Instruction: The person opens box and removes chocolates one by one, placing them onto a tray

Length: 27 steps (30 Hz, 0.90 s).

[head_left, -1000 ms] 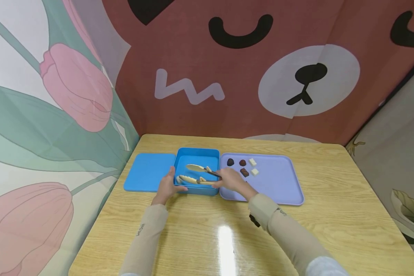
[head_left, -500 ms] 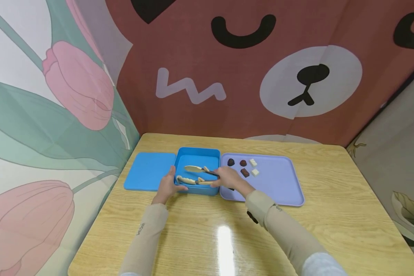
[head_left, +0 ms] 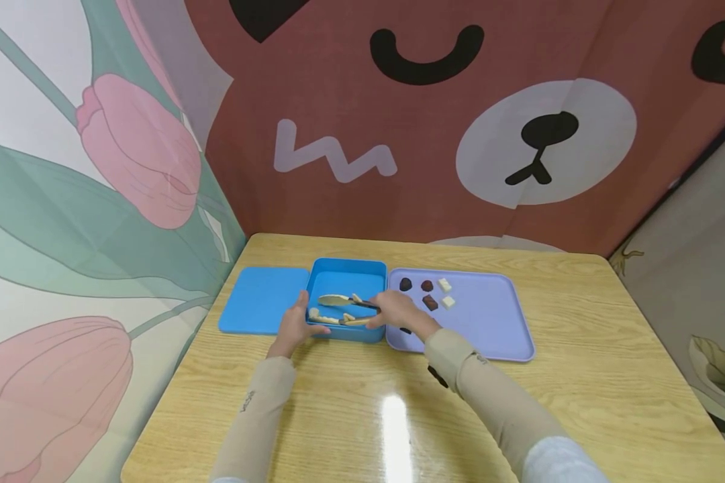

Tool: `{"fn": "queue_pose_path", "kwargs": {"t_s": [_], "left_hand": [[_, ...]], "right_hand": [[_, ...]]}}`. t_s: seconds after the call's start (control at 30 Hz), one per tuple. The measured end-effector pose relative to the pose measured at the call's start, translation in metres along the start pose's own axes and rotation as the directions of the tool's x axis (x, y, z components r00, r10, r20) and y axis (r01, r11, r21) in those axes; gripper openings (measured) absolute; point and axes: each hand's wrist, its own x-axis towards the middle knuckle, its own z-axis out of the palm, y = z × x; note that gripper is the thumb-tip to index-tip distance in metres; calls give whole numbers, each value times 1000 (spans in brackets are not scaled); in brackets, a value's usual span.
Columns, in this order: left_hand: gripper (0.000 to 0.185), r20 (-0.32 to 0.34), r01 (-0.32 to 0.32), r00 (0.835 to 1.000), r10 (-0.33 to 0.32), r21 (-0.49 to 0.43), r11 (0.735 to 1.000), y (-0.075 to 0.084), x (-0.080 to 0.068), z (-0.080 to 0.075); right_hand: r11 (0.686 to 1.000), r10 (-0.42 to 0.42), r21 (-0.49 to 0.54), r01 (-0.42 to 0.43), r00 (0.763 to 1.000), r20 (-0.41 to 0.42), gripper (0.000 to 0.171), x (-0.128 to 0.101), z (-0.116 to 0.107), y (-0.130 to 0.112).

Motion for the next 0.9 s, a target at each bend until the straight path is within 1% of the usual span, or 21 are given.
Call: {"fn": "queue_pose_path", "kwargs": {"t_s": [0.27, 0.43, 0.5, 0.63, 0.7, 0.9], "left_hand": [[105, 7, 1, 1000, -1, -16, 1000, -1, 1, 1], [105, 0, -5, 1000, 5, -14, 1000, 0, 1, 1], [105, -5, -10, 1000, 10, -10, 1000, -1, 0, 1], [106, -4, -6, 1000, 6, -18, 1000, -2, 0, 2], [106, -3, -1, 1000, 1, -22, 1000, -2, 1, 2], [105, -7, -9, 1000, 9, -10, 1000, -3, 2, 2]], "right_hand": [[999, 24, -30, -24, 999, 22, 28, 3, 1, -1], [999, -21, -24, 22, 1000, 18, 32, 3, 4, -1], [999, -36, -21, 37, 999, 18, 30, 3, 6, 1], [999, -35, -3, 35, 999, 19, 21, 2, 8, 2], [999, -36, 1, 36, 999, 15, 22, 1, 9, 3], [999, -41, -9, 41, 999, -5, 34, 1, 11, 3]]}}
